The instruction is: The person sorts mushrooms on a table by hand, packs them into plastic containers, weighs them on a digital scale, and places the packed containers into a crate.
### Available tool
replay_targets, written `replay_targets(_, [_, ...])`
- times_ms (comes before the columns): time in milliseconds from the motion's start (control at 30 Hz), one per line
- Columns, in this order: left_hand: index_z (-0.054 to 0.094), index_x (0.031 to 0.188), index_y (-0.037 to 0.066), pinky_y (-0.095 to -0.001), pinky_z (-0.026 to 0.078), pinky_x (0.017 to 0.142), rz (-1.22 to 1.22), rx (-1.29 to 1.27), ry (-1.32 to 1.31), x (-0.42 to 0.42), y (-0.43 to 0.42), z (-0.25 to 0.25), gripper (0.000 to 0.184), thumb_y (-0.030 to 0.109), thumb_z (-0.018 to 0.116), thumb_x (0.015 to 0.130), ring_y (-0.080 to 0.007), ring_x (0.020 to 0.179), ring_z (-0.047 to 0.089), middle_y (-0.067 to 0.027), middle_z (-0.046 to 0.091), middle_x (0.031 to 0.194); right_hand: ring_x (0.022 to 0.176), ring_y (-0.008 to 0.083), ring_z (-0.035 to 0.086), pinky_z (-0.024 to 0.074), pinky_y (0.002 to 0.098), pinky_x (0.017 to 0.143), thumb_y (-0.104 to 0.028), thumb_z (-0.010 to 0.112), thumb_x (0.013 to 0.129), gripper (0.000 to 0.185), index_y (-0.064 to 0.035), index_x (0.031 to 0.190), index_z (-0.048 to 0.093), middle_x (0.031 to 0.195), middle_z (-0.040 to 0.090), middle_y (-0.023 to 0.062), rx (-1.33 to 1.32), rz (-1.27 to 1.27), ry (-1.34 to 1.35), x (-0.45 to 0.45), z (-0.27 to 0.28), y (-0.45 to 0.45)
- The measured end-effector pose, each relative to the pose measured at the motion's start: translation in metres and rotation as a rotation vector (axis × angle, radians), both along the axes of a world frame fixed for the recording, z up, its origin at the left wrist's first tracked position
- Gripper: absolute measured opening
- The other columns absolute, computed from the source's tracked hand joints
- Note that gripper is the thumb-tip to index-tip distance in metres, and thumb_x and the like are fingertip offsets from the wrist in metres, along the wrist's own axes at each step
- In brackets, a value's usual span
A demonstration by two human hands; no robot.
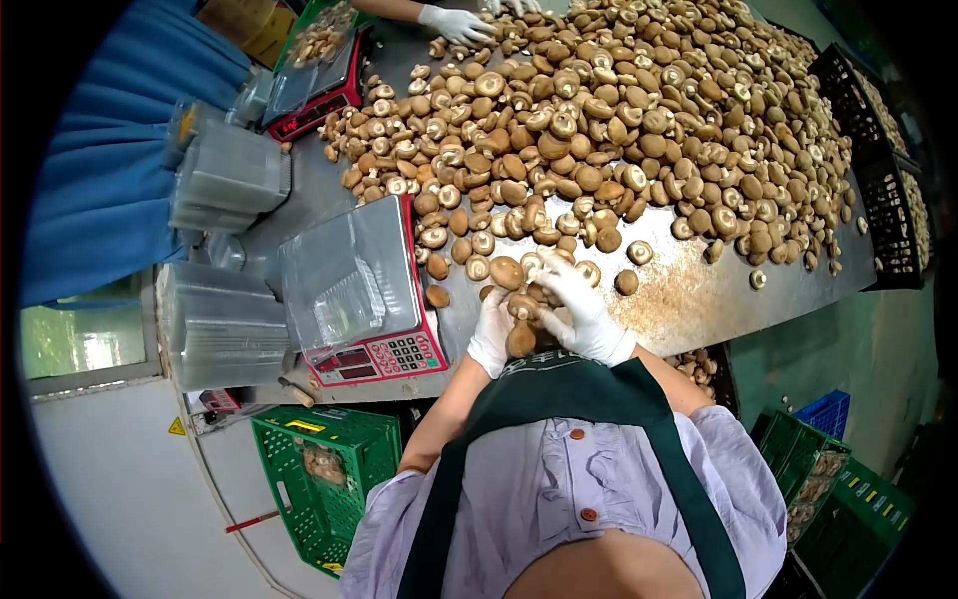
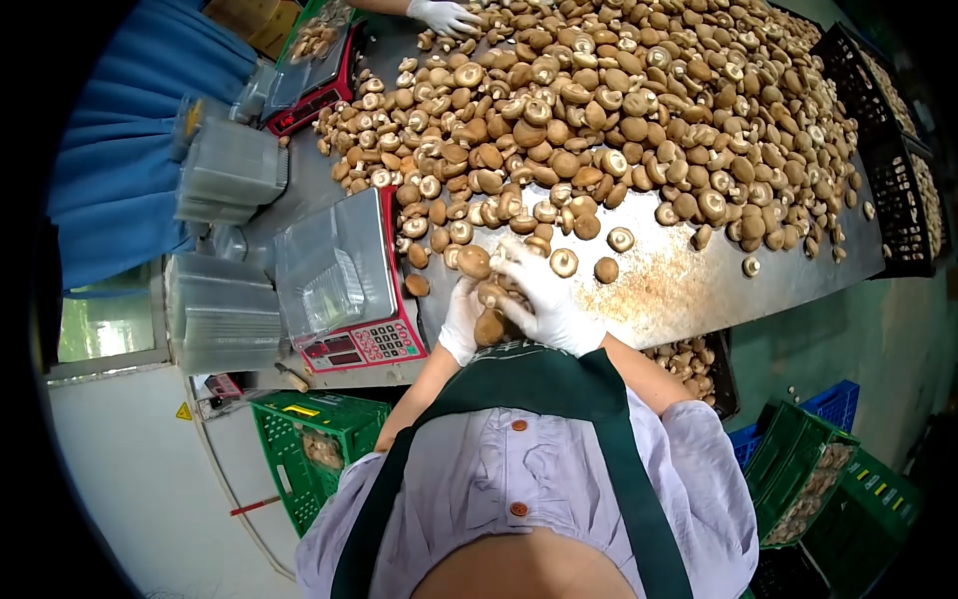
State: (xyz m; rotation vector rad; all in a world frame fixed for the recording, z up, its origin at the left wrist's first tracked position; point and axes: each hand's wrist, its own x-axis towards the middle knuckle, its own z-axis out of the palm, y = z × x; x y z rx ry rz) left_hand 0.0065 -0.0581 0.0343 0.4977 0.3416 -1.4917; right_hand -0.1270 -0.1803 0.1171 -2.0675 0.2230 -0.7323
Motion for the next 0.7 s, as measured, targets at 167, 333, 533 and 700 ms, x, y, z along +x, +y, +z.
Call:
replay_targets(167, [0.049, 0.121, 0.005, -0.0442, 0.045, 0.094, -0.064, -0.074, -0.345, -0.011, 0.000, 0.021, 0.042, 0.036, 0.045, 0.091, -0.0291, 0.107, 0.055, -0.0155, 0.055, 0.116, 0.123, 0.0381, 0.043, 0.0331, 0.0446, 0.105, -0.014, 0.072, 0.072, 0.059, -0.0031, 0.126, 0.048, 0.130, 0.046, 0.0212, -0.077, 0.282, 0.095, 0.005, 0.009, -0.003])
replay_targets(333, [0.052, 0.118, 0.008, -0.0446, 0.046, 0.091, -0.023, -0.232, -0.058, -0.006, 0.001, 0.004, 0.049, 0.046, 0.043, 0.090, -0.0301, 0.105, 0.055, -0.0138, 0.056, 0.113, 0.122, 0.0343, 0.046, 0.0353, 0.0421, 0.103, -0.013, 0.073, 0.072, 0.058, -0.0033, 0.125, 0.049, 0.127, 0.051, 0.0173, -0.003, 0.295, -0.037, 0.007, 0.008, 0.000])
replay_targets(533, [0.047, 0.122, 0.007, -0.0350, 0.058, 0.070, 0.209, 0.067, -0.776, 0.022, 0.010, 0.027, 0.042, 0.037, 0.041, 0.093, -0.0258, 0.088, 0.063, -0.0193, 0.055, 0.116, 0.113, 0.0293, 0.054, 0.0411, 0.0363, 0.098, -0.006, 0.066, 0.076, 0.043, -0.0018, 0.117, 0.056, 0.118, 0.059, 0.0167, 0.212, -0.069, -0.108, 0.000, 0.000, -0.019])
replay_targets(700, [0.050, 0.116, 0.013, -0.0376, 0.059, 0.070, 0.615, -0.079, -0.413, 0.103, 0.063, 0.112, 0.031, 0.032, 0.047, 0.092, -0.0313, 0.107, 0.055, -0.0168, 0.049, 0.129, 0.105, 0.0271, 0.059, 0.0444, 0.0335, 0.091, -0.009, 0.066, 0.077, 0.038, -0.0012, 0.114, 0.059, 0.111, 0.062, 0.0153, 0.208, -0.254, 0.024, -0.008, -0.006, -0.035])
